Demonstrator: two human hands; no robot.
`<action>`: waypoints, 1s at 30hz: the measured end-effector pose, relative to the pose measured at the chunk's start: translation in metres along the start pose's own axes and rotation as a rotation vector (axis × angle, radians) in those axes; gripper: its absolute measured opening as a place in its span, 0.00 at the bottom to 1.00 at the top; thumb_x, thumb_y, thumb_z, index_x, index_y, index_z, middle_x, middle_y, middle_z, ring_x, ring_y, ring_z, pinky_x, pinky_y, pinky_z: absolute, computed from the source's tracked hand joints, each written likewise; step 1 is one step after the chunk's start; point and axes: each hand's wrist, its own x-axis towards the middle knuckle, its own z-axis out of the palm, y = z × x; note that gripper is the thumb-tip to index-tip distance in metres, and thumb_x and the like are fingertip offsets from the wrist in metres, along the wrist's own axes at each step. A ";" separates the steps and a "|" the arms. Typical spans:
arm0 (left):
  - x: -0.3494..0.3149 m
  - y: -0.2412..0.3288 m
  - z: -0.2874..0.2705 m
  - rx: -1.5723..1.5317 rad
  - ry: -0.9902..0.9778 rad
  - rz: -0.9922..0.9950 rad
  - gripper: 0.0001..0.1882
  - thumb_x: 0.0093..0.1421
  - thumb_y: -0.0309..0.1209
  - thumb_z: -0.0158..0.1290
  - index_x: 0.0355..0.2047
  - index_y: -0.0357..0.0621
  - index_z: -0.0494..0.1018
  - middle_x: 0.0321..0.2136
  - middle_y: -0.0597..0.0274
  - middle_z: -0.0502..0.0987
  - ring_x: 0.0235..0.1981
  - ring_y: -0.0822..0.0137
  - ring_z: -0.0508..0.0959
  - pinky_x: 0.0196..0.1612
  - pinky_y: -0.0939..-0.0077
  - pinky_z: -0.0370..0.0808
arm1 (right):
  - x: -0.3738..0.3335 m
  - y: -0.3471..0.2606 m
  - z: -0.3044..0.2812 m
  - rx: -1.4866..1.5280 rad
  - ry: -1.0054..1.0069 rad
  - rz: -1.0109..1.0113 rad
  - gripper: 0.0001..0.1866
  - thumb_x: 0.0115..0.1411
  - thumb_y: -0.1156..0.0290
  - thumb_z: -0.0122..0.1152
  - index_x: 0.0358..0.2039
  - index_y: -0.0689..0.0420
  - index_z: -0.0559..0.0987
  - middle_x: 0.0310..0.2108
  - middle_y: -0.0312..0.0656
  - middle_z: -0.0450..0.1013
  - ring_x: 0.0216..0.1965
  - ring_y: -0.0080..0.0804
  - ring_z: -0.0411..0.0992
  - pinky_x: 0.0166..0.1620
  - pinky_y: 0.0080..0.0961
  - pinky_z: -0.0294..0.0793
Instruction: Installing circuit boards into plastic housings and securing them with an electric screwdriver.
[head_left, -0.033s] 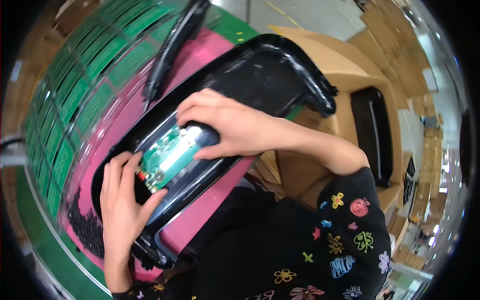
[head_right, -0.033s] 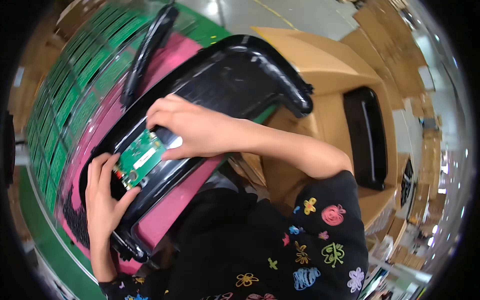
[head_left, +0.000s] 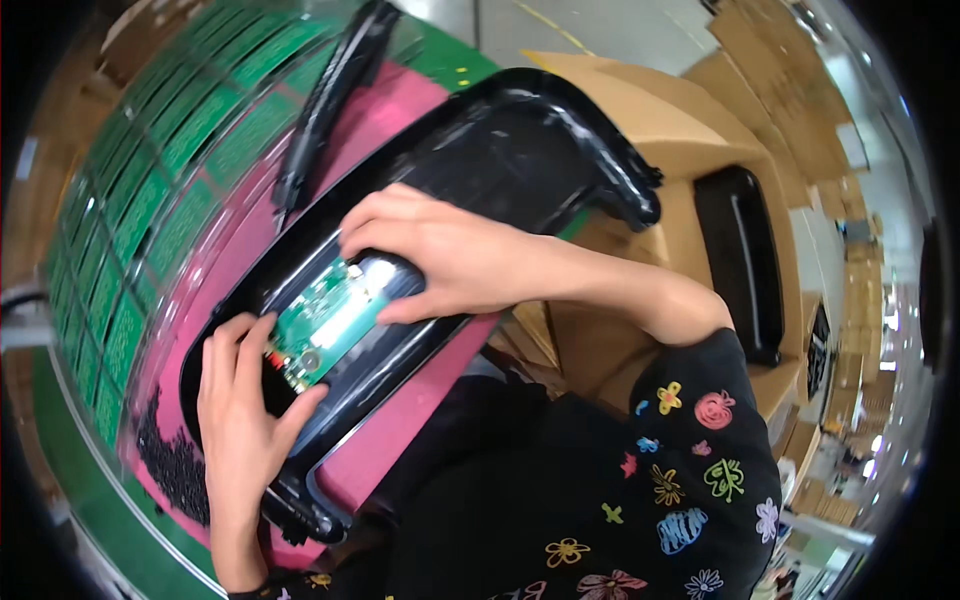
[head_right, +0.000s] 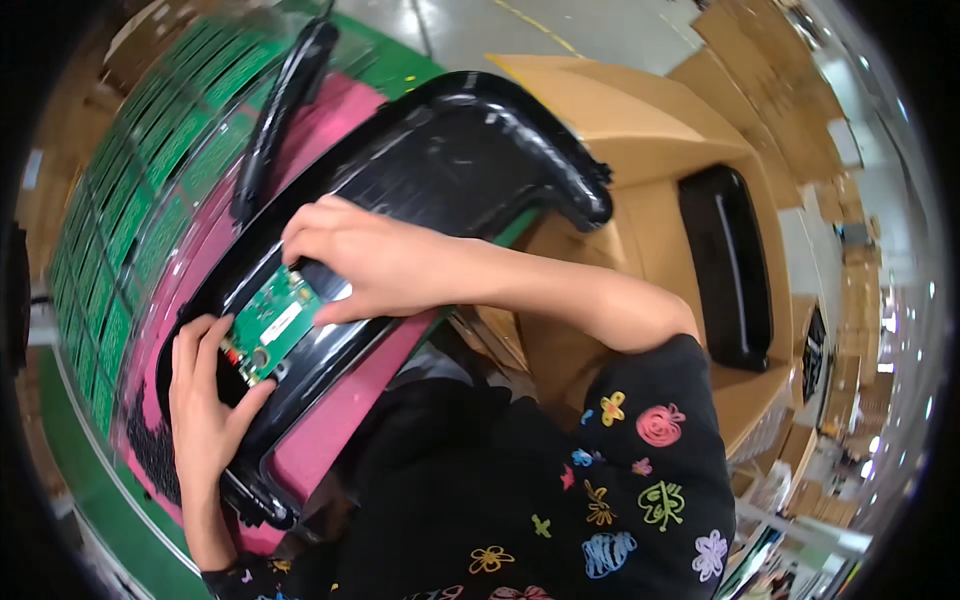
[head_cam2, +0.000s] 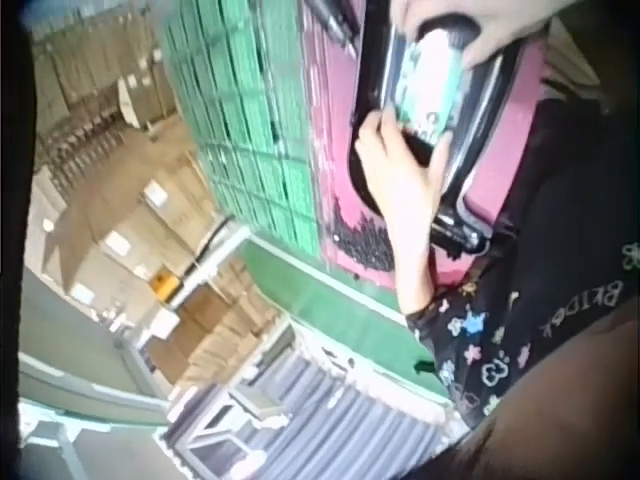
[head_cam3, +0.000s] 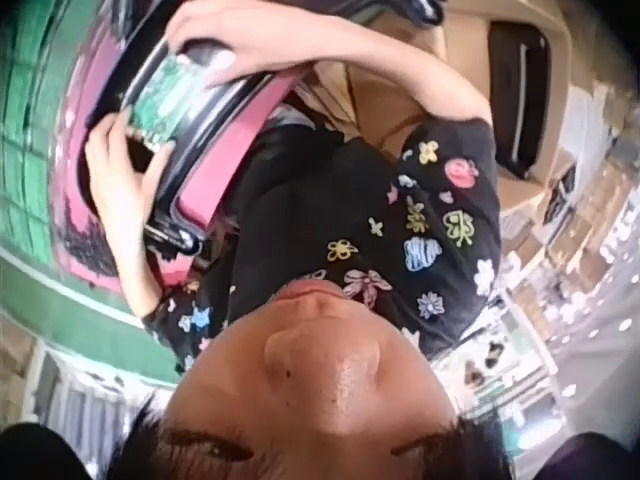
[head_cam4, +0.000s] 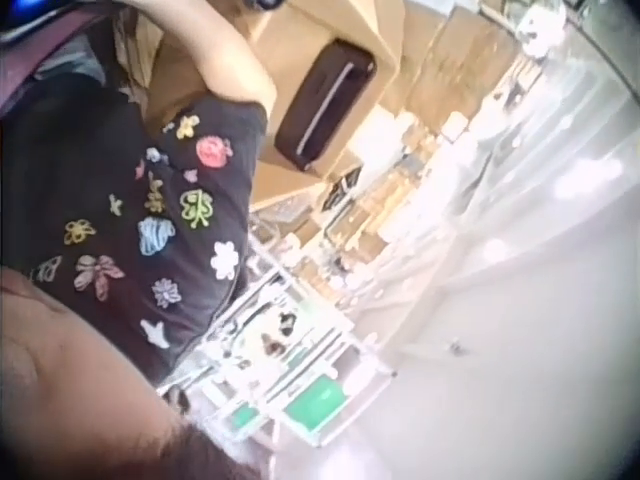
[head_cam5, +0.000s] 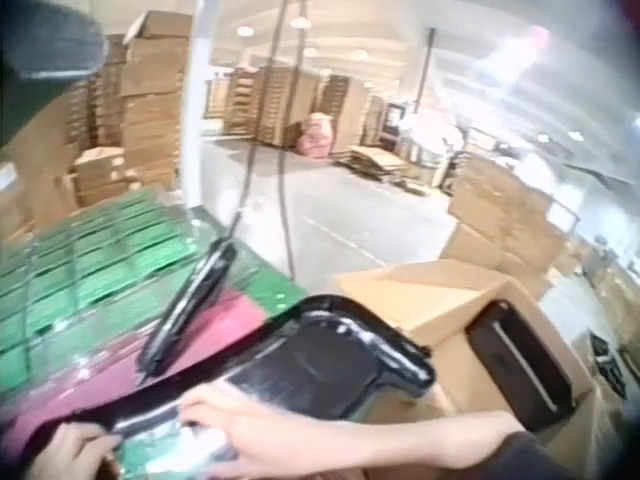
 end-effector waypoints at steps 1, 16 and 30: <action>0.001 0.002 0.001 0.007 -0.001 0.004 0.38 0.40 0.34 0.70 0.53 0.36 0.69 0.49 0.50 0.69 0.48 0.48 0.71 0.50 0.59 0.71 | -0.002 0.000 -0.001 -0.003 0.000 -0.011 0.29 0.47 0.70 0.74 0.48 0.63 0.73 0.52 0.47 0.67 0.55 0.46 0.65 0.58 0.35 0.67; -0.048 -0.038 -0.060 0.070 0.210 -0.285 0.11 0.56 0.21 0.58 0.41 0.34 0.73 0.35 0.50 0.75 0.32 0.57 0.76 0.36 0.70 0.72 | 0.032 0.000 -0.050 -0.403 0.504 -0.013 0.31 0.54 0.66 0.65 0.57 0.61 0.67 0.47 0.53 0.72 0.50 0.47 0.71 0.56 0.39 0.70; -0.093 -0.089 -0.043 0.130 0.124 -0.527 0.10 0.48 0.18 0.58 0.33 0.36 0.77 0.29 0.48 0.79 0.34 0.48 0.80 0.39 0.57 0.75 | 0.148 0.038 -0.033 0.476 0.830 0.104 0.16 0.53 0.70 0.69 0.37 0.62 0.73 0.30 0.38 0.72 0.30 0.26 0.72 0.36 0.26 0.73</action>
